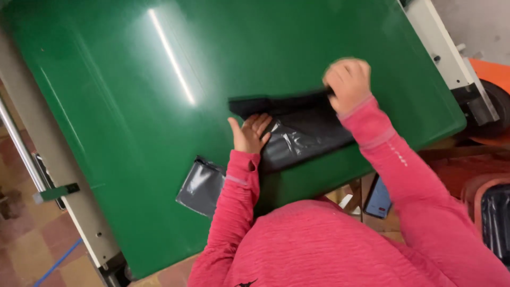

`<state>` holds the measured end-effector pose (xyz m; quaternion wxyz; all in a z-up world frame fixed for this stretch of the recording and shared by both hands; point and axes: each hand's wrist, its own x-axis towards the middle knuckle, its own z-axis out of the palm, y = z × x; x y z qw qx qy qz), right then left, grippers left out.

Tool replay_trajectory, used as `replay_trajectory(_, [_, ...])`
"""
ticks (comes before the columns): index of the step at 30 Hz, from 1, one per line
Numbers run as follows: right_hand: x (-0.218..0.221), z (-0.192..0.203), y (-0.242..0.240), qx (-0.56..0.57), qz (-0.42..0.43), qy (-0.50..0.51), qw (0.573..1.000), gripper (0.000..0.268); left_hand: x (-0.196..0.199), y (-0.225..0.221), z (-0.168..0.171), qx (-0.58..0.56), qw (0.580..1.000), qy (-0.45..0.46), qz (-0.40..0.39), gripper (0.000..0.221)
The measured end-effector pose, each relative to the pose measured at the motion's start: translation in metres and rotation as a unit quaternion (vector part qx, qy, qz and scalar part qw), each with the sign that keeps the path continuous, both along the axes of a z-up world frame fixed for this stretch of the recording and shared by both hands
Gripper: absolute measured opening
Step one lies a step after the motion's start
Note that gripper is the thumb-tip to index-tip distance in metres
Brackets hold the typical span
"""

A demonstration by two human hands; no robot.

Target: Folding black plastic bags into small rectangles and placing them in a collection basket.

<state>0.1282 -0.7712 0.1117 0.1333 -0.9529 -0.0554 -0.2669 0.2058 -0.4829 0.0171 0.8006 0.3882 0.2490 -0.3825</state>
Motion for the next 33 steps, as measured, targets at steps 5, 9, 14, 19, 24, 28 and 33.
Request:
replay_trajectory(5, [-0.108,-0.032,0.021,0.009,-0.027,0.032,0.999,0.026,-0.027,0.046,-0.059,0.002,0.997,-0.082,-0.003,0.083])
replay_trajectory(9, [-0.144,-0.055,0.024,-0.005,-0.070,0.073,0.995,0.027,-0.079,0.055,-0.022,0.249,0.850,-0.459,-0.075,0.073])
replay_trajectory(14, [-0.131,-0.009,0.074,-0.052,-0.056,0.148,0.986,0.032,-0.112,0.036,0.075,0.536,0.399,-0.730,-0.146,0.059])
replay_trajectory(19, [-0.133,-0.047,0.138,0.032,0.113,0.161,0.980,0.063,-0.099,0.017,0.002,0.452,0.233,-0.766,-0.394,0.026])
replay_trajectory(24, [-0.175,-0.099,0.140,0.345,-0.027,0.114,0.931,0.044,-0.035,-0.058,0.056,0.149,0.524,-0.604,-0.581,0.060])
replay_trajectory(28, [-0.212,-0.215,0.099,0.634,-0.186,0.117,0.742,0.010,0.016,-0.120,-0.046,0.106,0.696,-0.324,-0.632,0.070])
replay_trajectory(33, [-0.160,-0.101,0.084,0.907,-0.144,-0.013,0.396,0.033,-0.020,-0.118,0.026,0.361,0.599,-0.539,-0.470,0.063])
